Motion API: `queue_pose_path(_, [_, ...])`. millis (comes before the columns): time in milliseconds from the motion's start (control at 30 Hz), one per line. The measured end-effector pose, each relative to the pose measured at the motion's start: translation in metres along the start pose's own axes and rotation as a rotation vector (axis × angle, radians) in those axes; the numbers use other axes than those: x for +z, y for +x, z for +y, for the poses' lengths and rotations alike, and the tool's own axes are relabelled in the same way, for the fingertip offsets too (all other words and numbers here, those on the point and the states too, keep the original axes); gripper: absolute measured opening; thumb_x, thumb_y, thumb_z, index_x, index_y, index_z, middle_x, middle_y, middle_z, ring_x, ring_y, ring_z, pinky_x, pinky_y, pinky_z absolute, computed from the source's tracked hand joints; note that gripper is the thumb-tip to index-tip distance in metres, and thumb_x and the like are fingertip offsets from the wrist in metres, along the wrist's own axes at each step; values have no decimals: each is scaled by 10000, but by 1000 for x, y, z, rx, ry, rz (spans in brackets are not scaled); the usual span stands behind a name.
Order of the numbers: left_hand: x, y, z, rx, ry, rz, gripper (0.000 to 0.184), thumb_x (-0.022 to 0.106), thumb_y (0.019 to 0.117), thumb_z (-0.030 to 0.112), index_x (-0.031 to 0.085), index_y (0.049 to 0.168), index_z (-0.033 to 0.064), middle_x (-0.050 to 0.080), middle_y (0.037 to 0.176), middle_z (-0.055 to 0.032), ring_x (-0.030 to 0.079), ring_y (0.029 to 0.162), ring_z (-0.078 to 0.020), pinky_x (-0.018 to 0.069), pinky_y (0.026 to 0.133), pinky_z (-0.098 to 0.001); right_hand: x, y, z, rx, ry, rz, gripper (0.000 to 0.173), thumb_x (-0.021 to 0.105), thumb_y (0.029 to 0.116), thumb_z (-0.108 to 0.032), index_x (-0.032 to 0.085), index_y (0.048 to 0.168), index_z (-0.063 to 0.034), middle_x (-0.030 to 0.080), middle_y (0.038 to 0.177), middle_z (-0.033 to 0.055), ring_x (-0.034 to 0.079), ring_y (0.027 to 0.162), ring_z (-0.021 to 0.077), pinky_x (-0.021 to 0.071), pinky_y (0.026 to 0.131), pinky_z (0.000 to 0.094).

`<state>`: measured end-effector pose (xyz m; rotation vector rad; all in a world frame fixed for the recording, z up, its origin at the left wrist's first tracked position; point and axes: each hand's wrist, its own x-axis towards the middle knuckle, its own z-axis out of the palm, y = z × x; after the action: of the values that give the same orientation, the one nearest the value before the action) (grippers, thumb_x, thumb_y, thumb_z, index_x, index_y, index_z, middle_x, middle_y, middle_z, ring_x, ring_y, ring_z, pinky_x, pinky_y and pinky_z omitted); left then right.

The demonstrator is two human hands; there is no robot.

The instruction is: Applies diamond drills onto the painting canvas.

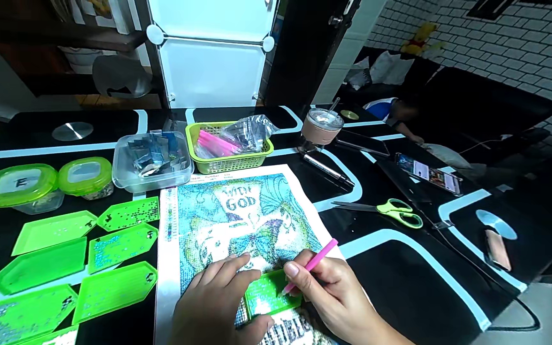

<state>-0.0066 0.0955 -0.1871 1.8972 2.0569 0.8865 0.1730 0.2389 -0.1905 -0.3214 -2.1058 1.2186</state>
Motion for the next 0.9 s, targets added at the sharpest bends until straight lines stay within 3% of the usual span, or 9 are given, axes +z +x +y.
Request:
queue_pose_path(333, [1, 0, -2, 5, -12, 2, 448, 748, 849, 488, 752, 1184, 191, 662, 1398, -32, 627, 1274, -280, 543, 945, -498, 3, -2, 2, -73, -147, -42, 317, 539, 1085, -252, 654, 911, -14, 648, 727, 50, 633, 671, 38, 527, 620, 183])
queue_pose_path(467, [1, 0, -1, 8, -9, 7, 447, 751, 844, 480, 752, 1183, 187, 668, 1388, -34, 632, 1268, -282, 547, 940, -498, 2, 0, 0, -40, -47, -23, 301, 534, 1088, -231, 646, 914, -13, 645, 728, 22, 621, 657, 7, 522, 604, 157])
queue_pose_path(600, [-1, 0, -1, 3, -21, -18, 453, 758, 852, 468, 749, 1196, 175, 657, 1404, -46, 627, 1270, -292, 543, 941, -501, -16, 1, -6, 165, 76, 147, 256, 539, 1079, -255, 675, 915, -113, 682, 759, -71, 625, 626, -22, 523, 553, 145])
queue_pose_path(700, [-5, 0, -1, -9, -40, -68, 474, 752, 867, 477, 740, 1220, 161, 641, 1422, -66, 616, 1276, -314, 531, 957, -506, -44, 1, -2, 306, 16, 334, 277, 516, 1066, -224, 671, 847, -157, 693, 717, -72, 616, 562, -8, 505, 508, 145])
queue_pose_path(800, [-8, 2, 0, -23, -73, -120, 491, 733, 894, 481, 729, 1249, 143, 620, 1443, -91, 597, 1288, -348, 513, 963, -532, -63, -5, 11, 352, -51, 445, 303, 498, 1061, -196, 649, 804, -142, 670, 672, -50, 602, 529, 15, 501, 495, 156])
queue_pose_path(900, [-9, 3, -1, -21, -88, -143, 499, 719, 909, 489, 726, 1259, 133, 609, 1454, -112, 592, 1285, -375, 511, 954, -549, -63, -14, 19, 310, -103, 428, 282, 525, 1047, -187, 632, 790, -144, 635, 652, -76, 583, 529, -5, 492, 498, 151])
